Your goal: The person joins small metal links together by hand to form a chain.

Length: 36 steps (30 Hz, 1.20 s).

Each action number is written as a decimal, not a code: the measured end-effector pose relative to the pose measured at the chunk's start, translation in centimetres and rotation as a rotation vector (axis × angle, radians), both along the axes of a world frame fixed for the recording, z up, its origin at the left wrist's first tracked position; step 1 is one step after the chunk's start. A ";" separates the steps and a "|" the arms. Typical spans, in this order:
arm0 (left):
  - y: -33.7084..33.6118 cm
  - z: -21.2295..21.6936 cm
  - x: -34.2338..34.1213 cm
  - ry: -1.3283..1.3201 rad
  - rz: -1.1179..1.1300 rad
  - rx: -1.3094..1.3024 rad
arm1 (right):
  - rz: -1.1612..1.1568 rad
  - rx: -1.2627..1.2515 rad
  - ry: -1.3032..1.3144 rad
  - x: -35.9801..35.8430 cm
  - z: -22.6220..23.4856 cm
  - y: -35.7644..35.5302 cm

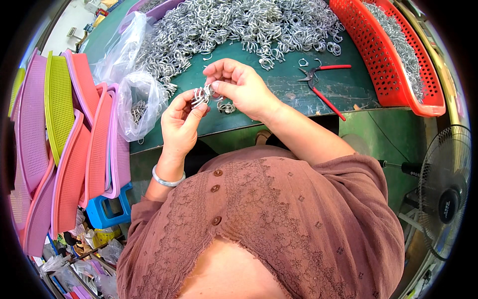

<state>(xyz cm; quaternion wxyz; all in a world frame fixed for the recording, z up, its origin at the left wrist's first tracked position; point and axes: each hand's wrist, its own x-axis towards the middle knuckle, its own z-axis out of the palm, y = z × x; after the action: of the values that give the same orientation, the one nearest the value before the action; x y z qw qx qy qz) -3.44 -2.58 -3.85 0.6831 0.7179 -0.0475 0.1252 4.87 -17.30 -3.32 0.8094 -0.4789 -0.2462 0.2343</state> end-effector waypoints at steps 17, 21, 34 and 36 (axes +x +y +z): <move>0.0 1.3 -0.1 0.137 -0.066 -0.386 | -0.475 -0.202 -1.197 -0.3 1.8 -0.3; 0.1 1.4 -0.2 0.146 -0.075 -0.467 | -0.494 -0.203 -1.230 -0.3 1.9 -0.4; -0.4 1.5 0.4 -0.111 0.124 -0.181 | -0.149 -0.149 -0.620 -0.6 -0.5 -0.3; -0.4 1.6 0.6 -0.152 0.142 -0.107 | -0.087 -0.108 -0.496 -0.5 -0.8 -0.3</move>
<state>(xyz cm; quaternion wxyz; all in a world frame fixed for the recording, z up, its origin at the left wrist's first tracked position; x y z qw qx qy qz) -2.88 -3.02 -2.27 0.7045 0.6703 -0.0414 0.2297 4.32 -17.56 -4.10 0.7068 -0.5743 -0.4037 0.0874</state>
